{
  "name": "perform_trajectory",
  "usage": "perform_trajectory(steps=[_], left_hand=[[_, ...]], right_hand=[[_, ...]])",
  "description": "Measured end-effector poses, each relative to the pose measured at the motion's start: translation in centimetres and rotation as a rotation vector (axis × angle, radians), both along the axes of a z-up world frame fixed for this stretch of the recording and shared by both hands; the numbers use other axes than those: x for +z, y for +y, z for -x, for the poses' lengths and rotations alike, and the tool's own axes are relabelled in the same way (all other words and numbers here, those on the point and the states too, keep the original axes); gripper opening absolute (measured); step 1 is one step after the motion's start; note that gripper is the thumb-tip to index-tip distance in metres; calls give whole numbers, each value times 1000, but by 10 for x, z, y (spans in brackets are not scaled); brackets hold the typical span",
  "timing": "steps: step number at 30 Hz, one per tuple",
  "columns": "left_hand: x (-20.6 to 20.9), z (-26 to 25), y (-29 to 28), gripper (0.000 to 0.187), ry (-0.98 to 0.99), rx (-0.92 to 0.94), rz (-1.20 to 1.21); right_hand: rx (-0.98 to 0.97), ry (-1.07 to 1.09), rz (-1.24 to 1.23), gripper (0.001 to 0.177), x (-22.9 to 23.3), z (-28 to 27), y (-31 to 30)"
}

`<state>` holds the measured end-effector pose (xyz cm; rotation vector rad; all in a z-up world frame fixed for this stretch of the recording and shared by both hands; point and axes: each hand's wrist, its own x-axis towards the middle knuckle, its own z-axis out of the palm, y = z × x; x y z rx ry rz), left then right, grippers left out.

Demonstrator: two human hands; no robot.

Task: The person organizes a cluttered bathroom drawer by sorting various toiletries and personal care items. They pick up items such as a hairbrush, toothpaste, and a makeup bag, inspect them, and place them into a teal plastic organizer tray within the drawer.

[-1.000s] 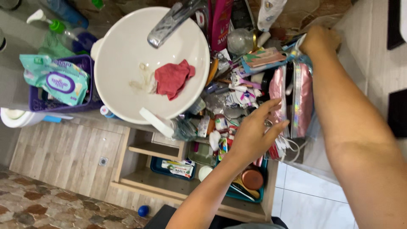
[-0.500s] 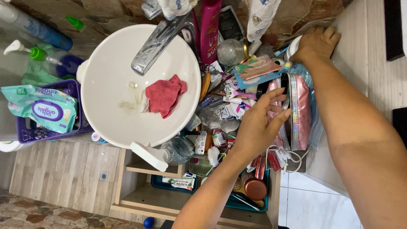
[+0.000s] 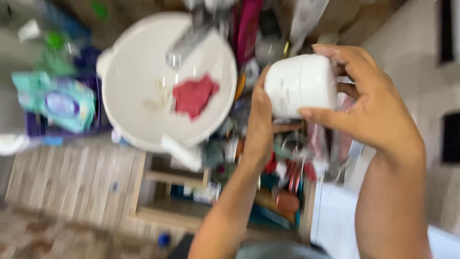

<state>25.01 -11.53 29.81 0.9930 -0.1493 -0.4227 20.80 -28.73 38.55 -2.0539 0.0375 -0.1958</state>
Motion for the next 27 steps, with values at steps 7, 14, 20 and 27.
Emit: perform_trajectory(steps=[7,14,20,27], left_hand=[[-49,94,57,66,264,10,-56],[-127,221,95,64,99,160,-223],[-201,261,138,58,177,-73,-543],[-330,252,143,44,125,-108,-950]], right_hand=[[99,-134,258,81,-77,93,74],[96,173,84,78,-162,195,110],[193,324,121,81,-216,236,130],[318,295,514,77,-273,232,123]])
